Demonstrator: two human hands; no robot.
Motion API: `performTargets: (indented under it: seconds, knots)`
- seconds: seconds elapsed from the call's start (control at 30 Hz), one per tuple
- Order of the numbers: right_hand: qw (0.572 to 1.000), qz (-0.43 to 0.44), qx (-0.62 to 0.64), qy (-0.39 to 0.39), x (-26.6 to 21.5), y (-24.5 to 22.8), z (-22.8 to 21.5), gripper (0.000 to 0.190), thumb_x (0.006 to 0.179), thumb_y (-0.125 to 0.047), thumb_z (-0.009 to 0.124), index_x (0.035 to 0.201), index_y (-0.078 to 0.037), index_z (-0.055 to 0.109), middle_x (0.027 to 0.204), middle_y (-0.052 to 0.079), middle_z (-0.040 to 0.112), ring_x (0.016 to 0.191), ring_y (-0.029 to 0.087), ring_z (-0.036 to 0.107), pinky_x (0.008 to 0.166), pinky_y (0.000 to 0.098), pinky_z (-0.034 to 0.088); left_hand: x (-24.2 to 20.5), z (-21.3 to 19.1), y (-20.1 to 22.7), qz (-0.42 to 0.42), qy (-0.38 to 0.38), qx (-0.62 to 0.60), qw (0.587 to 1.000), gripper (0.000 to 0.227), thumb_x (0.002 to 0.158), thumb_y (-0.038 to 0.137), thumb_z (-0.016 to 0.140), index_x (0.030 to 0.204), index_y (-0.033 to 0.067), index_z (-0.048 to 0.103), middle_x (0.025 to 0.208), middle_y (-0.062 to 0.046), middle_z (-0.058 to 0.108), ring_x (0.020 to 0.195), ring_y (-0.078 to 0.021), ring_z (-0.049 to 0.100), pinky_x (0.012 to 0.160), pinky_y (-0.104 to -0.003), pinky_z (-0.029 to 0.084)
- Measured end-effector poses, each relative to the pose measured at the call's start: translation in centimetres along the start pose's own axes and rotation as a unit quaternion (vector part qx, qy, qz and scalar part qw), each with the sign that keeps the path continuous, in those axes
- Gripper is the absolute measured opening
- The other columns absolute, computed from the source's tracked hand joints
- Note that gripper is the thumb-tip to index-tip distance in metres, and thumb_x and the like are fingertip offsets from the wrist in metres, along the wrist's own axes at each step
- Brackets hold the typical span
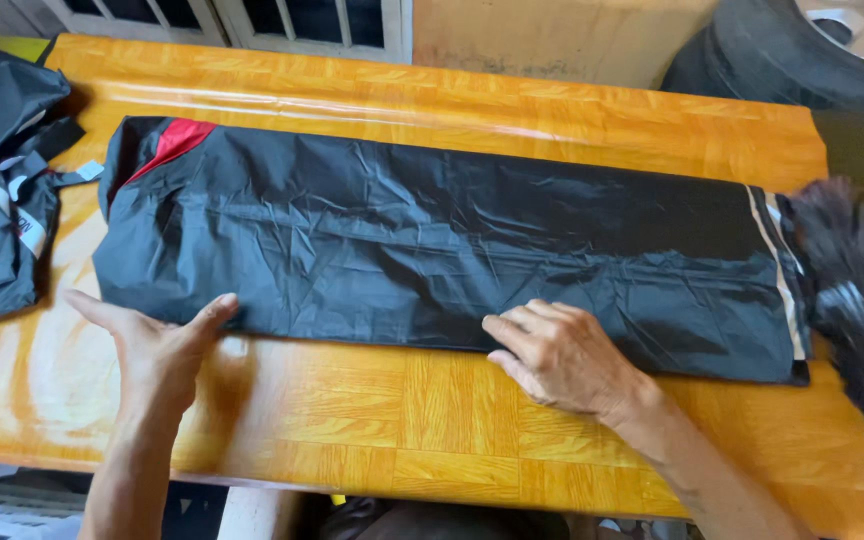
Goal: The person zips up a small black and red bag, places it into a white basket, and then unfolds and flattens a large black and red garment on a wooden table, using a feather duster to brush off the surface multiple times.
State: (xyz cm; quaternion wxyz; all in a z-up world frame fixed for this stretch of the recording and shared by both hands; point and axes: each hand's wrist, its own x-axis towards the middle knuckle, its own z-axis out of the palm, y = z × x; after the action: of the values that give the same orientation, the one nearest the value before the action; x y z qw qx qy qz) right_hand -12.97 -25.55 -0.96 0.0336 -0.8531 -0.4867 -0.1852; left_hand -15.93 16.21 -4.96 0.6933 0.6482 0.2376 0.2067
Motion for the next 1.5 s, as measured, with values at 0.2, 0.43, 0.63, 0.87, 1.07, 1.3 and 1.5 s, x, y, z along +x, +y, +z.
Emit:
performTargets:
  seconds: [0.2, 0.43, 0.63, 0.87, 1.07, 1.3, 1.5]
  knots:
    - [0.992, 0.109, 0.056, -0.008, 4.0, 4.0, 0.6, 0.063, 0.102, -0.056, 0.046, 0.136, -0.005, 0.064, 0.149, 0.029, 0.051, 0.136, 0.045, 0.05, 0.109, 0.0561, 0.042, 1.3, 3.2, 1.0, 0.398, 0.143, 0.458, 0.782, 0.122, 0.105, 0.09, 0.058, 0.177, 0.0211, -0.013, 0.178, -0.007, -0.026, 0.173, -0.034, -0.016, 0.15, -0.073, 0.007]
    - [0.947, 0.269, 0.062, -0.161, 4.7, 5.4, 6.0, 0.077, 0.1, -0.068, 0.041, 0.162, -0.023, 0.033, 0.167, 0.027, 0.021, 0.154, 0.049, 0.019, 0.113, 0.0814, 0.012, 1.9, 10.2, 3.5, 0.245, -0.199, 0.652, 0.69, 0.085, 0.096, 0.079, 0.03, 0.161, 0.0254, 0.037, 0.171, -0.009, 0.027, 0.159, -0.0437, 0.007, 0.111, -0.084, -0.001]
    - [0.95, 0.275, 0.062, -0.135, 4.8, 5.3, 6.0, 0.078, 0.099, -0.069, 0.046, 0.161, -0.022, 0.037, 0.166, 0.029, 0.023, 0.153, 0.05, 0.021, 0.112, 0.0822, 0.013, 2.6, 9.8, 2.7, 0.225, -0.227, 0.662, 0.678, 0.091, 0.092, 0.084, 0.032, 0.165, 0.0284, 0.03, 0.172, -0.007, 0.026, 0.158, -0.0427, 0.014, 0.108, -0.087, 0.005]
    - [0.961, 0.258, 0.031, -0.1, 4.2, 5.8, 7.1, 0.083, 0.096, -0.077, 0.039, 0.162, -0.027, 0.032, 0.169, 0.022, 0.018, 0.155, 0.044, 0.019, 0.113, 0.0783, 0.013, 3.4, 9.9, 1.0, 0.268, -0.203, 0.602, 0.724, 0.101, 0.086, 0.088, 0.028, 0.163, 0.0232, 0.033, 0.168, -0.009, 0.029, 0.154, -0.0502, 0.014, 0.098, -0.092, 0.001]
    - [0.902, 0.362, 0.096, -0.215, 3.9, 7.2, 4.5, 0.086, 0.092, -0.076, 0.029, 0.164, -0.029, 0.02, 0.172, 0.017, 0.004, 0.158, 0.039, 0.005, 0.111, 0.0812, 0.002, 3.6, 9.8, 0.8, 0.262, -0.199, 0.6, 0.729, 0.102, 0.085, 0.09, 0.029, 0.163, 0.0244, 0.034, 0.168, -0.008, 0.029, 0.155, -0.0477, 0.015, 0.1, -0.091, 0.0]
    - [0.794, 0.538, 0.07, -0.274, -2.8, 12.7, -0.4, 0.09, 0.088, -0.079, 0.025, 0.165, -0.034, 0.008, 0.175, 0.007, -0.006, 0.16, 0.03, -0.003, 0.118, 0.074, -0.001, 2.8, 10.4, 2.2, 0.235, -0.207, 0.604, 0.733, 0.099, 0.083, 0.088, 0.031, 0.161, 0.0267, 0.034, 0.169, -0.005, 0.028, 0.155, -0.0474, 0.013, 0.101, -0.09, 0.005]
    - [0.76, 0.615, 0.031, -0.208, -7.7, 14.8, -0.1, 0.094, 0.087, -0.081, 0.019, 0.165, -0.03, 0.013, 0.174, 0.01, 0.0, 0.159, 0.03, 0.002, 0.118, 0.0732, -0.004, 2.4, 10.9, 2.4, 0.231, -0.196, 0.642, 0.705, 0.101, 0.081, 0.083, 0.033, 0.163, 0.0252, 0.033, 0.172, -0.007, 0.027, 0.153, -0.0449, 0.015, 0.099, -0.084, 0.028]
